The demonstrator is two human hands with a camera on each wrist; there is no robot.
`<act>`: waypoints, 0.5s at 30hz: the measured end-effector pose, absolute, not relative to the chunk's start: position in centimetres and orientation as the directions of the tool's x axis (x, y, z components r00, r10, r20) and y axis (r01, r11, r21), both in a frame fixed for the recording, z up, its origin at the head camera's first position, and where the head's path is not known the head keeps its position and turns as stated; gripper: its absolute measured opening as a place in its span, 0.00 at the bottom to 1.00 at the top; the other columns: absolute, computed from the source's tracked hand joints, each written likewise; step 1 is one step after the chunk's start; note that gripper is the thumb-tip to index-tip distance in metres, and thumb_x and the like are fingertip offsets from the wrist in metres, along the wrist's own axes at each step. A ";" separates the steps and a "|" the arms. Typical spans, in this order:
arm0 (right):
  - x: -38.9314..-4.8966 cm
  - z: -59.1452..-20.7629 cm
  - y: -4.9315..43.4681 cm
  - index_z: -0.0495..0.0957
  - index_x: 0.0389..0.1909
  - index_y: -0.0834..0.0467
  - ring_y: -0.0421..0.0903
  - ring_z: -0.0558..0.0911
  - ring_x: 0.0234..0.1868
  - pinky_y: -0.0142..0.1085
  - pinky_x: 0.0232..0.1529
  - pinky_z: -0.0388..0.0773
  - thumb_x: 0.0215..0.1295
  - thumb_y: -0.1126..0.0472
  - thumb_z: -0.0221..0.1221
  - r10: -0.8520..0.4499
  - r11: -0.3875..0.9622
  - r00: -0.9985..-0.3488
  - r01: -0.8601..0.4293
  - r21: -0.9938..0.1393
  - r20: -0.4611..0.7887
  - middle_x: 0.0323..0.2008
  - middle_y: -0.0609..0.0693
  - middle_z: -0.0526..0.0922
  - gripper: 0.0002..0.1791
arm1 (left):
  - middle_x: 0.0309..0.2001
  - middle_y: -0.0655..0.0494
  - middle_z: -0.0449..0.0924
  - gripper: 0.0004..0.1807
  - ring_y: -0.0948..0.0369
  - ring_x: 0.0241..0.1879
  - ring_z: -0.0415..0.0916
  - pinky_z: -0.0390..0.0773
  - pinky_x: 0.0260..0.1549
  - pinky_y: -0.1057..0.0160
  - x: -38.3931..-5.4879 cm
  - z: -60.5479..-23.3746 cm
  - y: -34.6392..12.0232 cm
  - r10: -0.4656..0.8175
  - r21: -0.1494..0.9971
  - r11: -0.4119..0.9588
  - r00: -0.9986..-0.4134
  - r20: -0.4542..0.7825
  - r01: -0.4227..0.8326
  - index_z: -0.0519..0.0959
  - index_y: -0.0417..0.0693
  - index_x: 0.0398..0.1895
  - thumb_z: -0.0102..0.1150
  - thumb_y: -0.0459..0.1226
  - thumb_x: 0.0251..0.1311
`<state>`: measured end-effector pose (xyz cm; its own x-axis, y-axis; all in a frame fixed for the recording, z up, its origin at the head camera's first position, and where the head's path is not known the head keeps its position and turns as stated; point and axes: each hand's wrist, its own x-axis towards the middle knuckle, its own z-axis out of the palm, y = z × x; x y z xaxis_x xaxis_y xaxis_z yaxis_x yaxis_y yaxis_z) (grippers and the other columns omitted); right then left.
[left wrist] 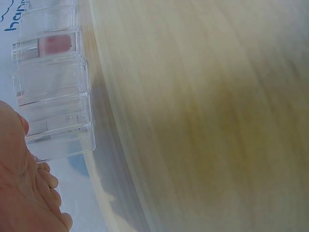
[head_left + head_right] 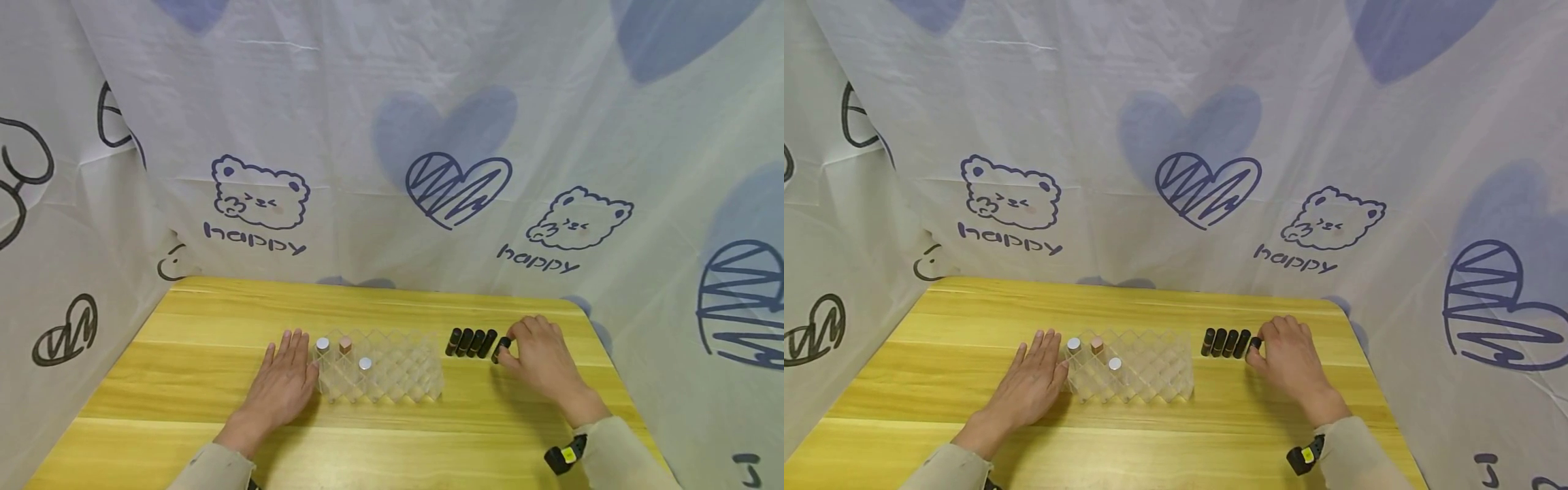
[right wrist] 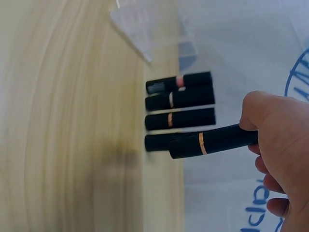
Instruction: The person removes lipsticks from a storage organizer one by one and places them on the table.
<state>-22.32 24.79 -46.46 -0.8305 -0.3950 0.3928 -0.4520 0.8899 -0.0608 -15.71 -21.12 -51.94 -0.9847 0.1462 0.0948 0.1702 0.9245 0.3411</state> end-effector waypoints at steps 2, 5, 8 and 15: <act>-22.5 -46.8 25.1 0.82 0.37 0.62 0.54 0.75 0.39 0.47 0.41 0.69 0.63 0.57 0.66 -0.388 0.893 -0.835 -0.445 -0.065 0.389 0.37 0.55 0.82 0.11 | 0.82 0.33 0.51 0.36 0.39 0.83 0.45 0.44 0.81 0.34 -15.7 -51.9 -21.1 0.147 0.344 0.923 -0.985 0.094 0.171 0.52 0.29 0.82 0.35 0.48 0.85; -22.7 -47.2 25.4 0.83 0.37 0.63 0.55 0.76 0.40 0.46 0.40 0.69 0.62 0.58 0.67 -0.374 0.898 -0.846 -0.432 -0.078 0.379 0.37 0.55 0.82 0.11 | 0.82 0.33 0.50 0.36 0.39 0.83 0.45 0.44 0.81 0.34 -15.7 -51.9 -21.1 0.149 0.349 0.922 -0.985 0.091 0.171 0.52 0.29 0.82 0.34 0.48 0.85; -23.1 -47.8 25.8 0.83 0.38 0.63 0.56 0.76 0.41 0.47 0.40 0.69 0.63 0.57 0.67 -0.358 0.904 -0.861 -0.417 -0.098 0.362 0.38 0.56 0.82 0.12 | 0.83 0.33 0.50 0.36 0.39 0.83 0.44 0.44 0.81 0.35 -15.6 -51.9 -21.1 0.149 0.351 0.921 -0.985 0.087 0.171 0.51 0.29 0.82 0.34 0.48 0.85; -24.1 -48.9 26.2 0.83 0.41 0.64 0.57 0.77 0.43 0.50 0.44 0.72 0.65 0.57 0.67 -0.332 0.911 -0.879 -0.392 -0.125 0.342 0.40 0.57 0.83 0.14 | 0.82 0.33 0.49 0.36 0.39 0.83 0.44 0.44 0.81 0.34 -15.6 -51.8 -21.1 0.151 0.356 0.919 -0.985 0.081 0.170 0.51 0.29 0.82 0.34 0.48 0.85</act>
